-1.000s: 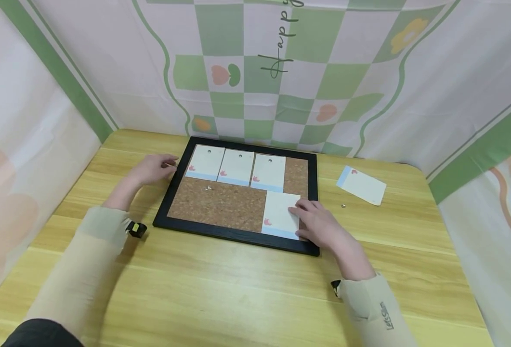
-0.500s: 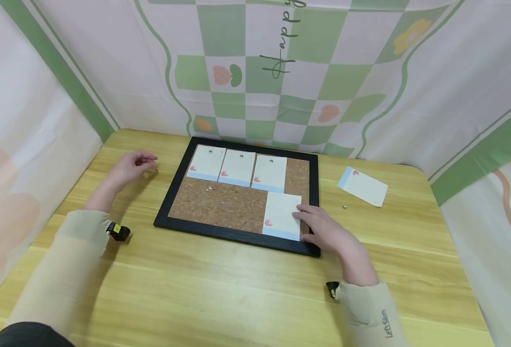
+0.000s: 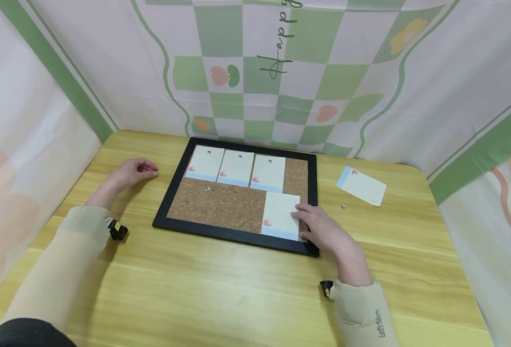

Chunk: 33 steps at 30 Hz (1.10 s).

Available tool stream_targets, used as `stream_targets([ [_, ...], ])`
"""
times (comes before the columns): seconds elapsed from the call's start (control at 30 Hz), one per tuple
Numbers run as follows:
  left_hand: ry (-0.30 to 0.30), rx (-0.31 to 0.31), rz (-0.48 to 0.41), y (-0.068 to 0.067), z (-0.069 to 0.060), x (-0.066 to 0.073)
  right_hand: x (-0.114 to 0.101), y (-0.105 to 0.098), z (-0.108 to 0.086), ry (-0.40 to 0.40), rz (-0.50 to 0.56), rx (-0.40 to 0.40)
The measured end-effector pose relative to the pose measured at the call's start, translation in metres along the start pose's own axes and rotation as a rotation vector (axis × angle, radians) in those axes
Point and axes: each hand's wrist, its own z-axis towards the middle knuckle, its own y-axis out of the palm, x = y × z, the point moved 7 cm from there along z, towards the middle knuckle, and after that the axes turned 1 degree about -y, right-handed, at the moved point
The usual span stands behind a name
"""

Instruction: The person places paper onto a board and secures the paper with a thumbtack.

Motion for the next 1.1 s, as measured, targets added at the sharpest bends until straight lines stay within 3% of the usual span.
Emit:
stream_targets([
  [0.23, -0.002, 0.024, 0.067, -0.0025, -0.0015, 0.0042, -0.0017, 0.0004, -0.0015, -0.002, 0.016, 0.02],
  [0.8, -0.04, 0.078, 0.042, -0.0049, -0.0023, -0.0013, -0.0034, -0.0018, 0.0003, 0.003, 0.028, 0.071],
  [1.1, -0.068, 0.07, 0.02, -0.0031, -0.005, 0.0006, -0.004, -0.0008, -0.0012, 0.016, 0.037, 0.075],
])
